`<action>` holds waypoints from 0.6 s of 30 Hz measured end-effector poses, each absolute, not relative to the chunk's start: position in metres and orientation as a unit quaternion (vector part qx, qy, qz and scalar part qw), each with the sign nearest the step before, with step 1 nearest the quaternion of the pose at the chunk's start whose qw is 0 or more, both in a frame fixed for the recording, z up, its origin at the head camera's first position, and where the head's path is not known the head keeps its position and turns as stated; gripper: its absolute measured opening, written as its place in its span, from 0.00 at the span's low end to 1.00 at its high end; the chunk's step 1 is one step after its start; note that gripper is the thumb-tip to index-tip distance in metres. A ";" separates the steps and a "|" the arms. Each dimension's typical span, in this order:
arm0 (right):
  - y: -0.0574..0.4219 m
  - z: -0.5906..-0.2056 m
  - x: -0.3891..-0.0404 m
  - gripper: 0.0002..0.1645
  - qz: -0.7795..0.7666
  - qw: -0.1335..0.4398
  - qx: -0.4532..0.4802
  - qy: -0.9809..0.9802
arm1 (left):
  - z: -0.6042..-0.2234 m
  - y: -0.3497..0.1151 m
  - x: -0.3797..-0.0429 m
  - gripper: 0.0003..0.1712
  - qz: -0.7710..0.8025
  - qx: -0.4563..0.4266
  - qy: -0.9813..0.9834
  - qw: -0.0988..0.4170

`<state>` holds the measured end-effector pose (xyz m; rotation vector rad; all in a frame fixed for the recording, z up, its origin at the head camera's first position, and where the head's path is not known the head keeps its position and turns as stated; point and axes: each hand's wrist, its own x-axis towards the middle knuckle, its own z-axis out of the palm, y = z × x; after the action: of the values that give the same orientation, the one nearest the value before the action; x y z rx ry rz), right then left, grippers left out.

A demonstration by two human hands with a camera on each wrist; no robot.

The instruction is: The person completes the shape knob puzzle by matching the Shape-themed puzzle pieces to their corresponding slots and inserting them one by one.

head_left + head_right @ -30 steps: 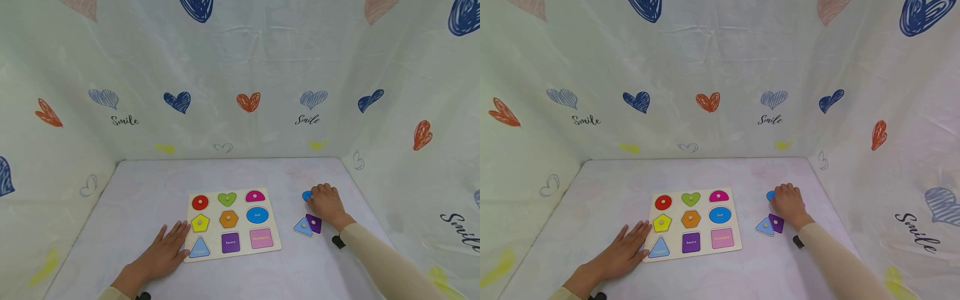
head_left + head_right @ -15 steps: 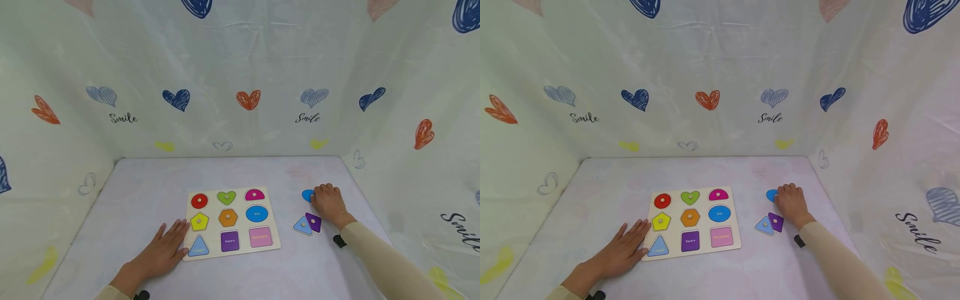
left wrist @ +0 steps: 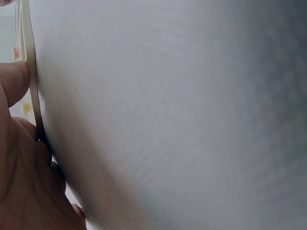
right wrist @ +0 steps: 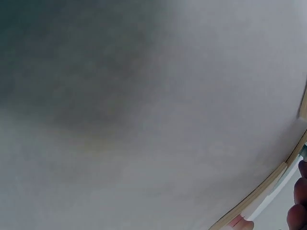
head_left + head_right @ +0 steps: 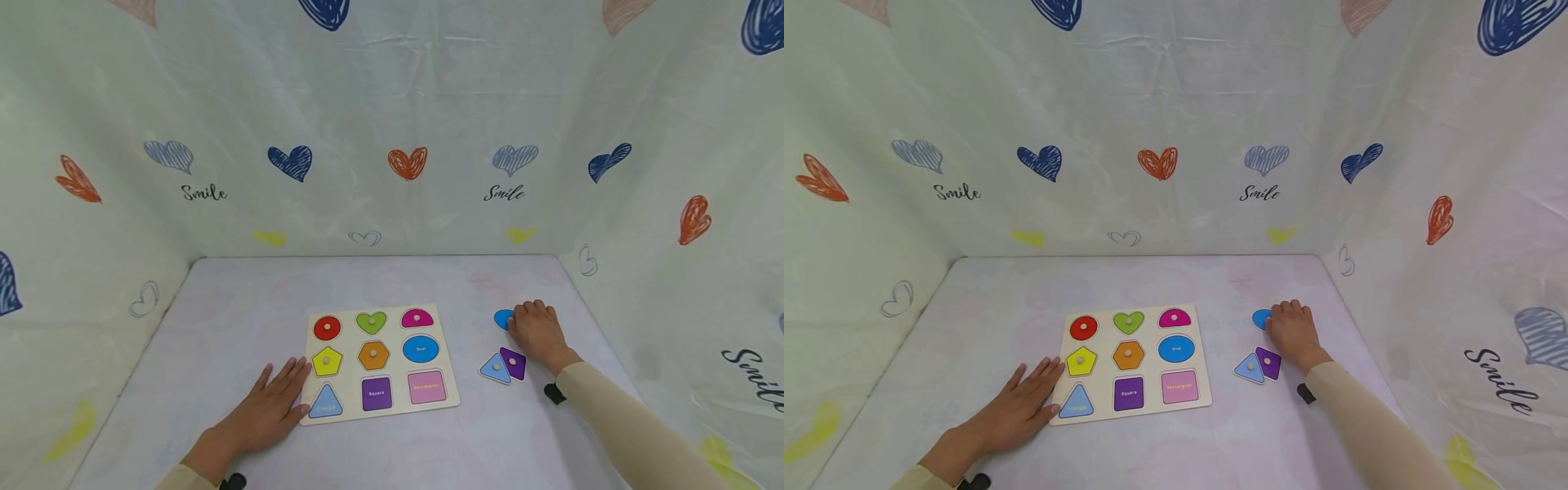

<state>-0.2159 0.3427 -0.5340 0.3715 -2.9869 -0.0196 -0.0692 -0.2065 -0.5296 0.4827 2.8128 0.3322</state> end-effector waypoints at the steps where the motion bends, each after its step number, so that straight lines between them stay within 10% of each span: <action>1: 0.342 -0.534 -0.217 0.16 -0.005 0.067 0.123 -0.990 | -0.530 -0.207 -0.069 0.46 0.116 0.167 0.970 0.133; 18: 0.298 -0.527 -0.226 0.14 0.010 0.127 0.175 -0.976 | -0.531 -0.207 -0.071 0.47 0.110 0.165 0.971 0.130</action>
<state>-0.2261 0.2977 -0.5270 0.5094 -2.8415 0.0304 -0.0705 -0.2071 -0.5315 0.4790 2.8226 0.3203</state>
